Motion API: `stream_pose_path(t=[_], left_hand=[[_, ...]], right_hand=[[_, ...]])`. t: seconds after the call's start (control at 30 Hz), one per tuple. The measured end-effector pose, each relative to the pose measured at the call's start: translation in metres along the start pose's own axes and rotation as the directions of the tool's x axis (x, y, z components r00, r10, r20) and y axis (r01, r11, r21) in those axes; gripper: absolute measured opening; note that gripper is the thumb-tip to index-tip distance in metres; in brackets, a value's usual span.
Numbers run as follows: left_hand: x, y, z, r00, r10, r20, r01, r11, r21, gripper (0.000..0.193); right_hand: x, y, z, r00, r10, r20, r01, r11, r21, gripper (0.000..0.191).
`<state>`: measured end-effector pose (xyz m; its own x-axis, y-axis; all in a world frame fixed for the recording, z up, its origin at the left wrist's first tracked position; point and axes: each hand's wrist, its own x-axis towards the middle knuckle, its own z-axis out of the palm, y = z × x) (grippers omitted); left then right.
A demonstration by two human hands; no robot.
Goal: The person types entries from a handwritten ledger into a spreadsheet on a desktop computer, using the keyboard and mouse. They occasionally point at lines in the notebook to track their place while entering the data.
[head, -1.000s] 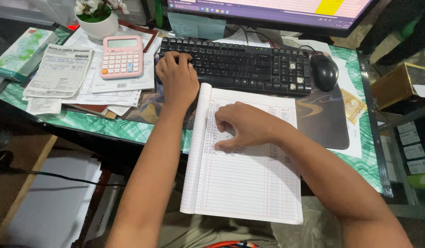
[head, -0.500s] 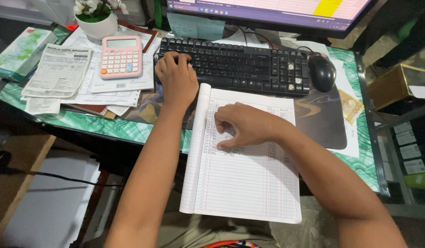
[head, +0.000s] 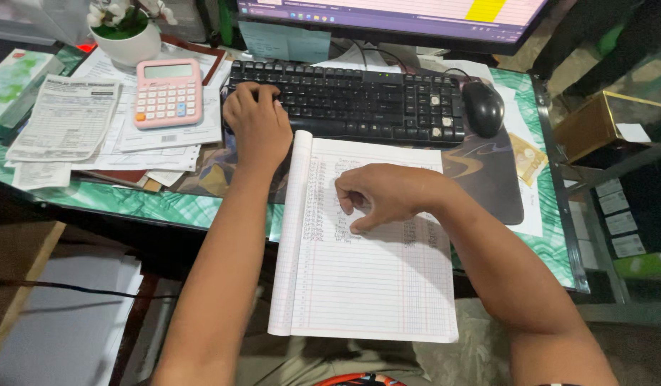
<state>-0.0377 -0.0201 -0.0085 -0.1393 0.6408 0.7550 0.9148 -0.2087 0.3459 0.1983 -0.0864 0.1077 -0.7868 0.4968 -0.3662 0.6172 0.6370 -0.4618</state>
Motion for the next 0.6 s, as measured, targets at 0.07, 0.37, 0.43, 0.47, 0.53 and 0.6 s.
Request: stream_pose_path(t=[0.07, 0.37, 0.43, 0.47, 0.53, 0.6], left_hand=[[0.0, 0.0, 0.001, 1.0, -0.002, 0.0, 0.002, 1.0, 0.001, 0.019], [-0.002, 0.003, -0.001, 0.999, -0.023, 0.028, 0.023, 1.0, 0.006, 0.019], [-0.002, 0.003, -0.001, 1.0, -0.012, 0.017, 0.012, 1.0, 0.015, 0.019], [-0.002, 0.002, -0.001, 1.0, -0.011, 0.019, 0.011, 1.0, 0.014, 0.019], [-0.002, 0.001, -0.001, 1.0, -0.01, 0.023, 0.01, 1.0, 0.013, 0.019], [-0.003, 0.001, 0.0, 1.0, -0.01, 0.025, 0.009, 1.0, 0.011, 0.019]], right_hand=[[-0.002, 0.002, 0.0, 1.0, -0.007, -0.001, 0.007, 1.0, 0.015, 0.035], [-0.009, 0.003, -0.001, 0.999, -0.034, -0.003, 0.034, 0.999, 0.0, 0.036], [-0.012, 0.002, -0.003, 0.999, 0.041, 0.03, -0.04, 0.999, -0.025, 0.036], [-0.014, 0.001, -0.004, 0.994, 0.096, 0.052, -0.094, 0.995, -0.043, 0.036], [-0.016, 0.0, -0.005, 0.981, 0.175, 0.085, -0.169, 0.983, -0.07, 0.036], [-0.017, 0.0, -0.005, 0.969, 0.225, 0.106, -0.217, 0.973, -0.083, 0.036]])
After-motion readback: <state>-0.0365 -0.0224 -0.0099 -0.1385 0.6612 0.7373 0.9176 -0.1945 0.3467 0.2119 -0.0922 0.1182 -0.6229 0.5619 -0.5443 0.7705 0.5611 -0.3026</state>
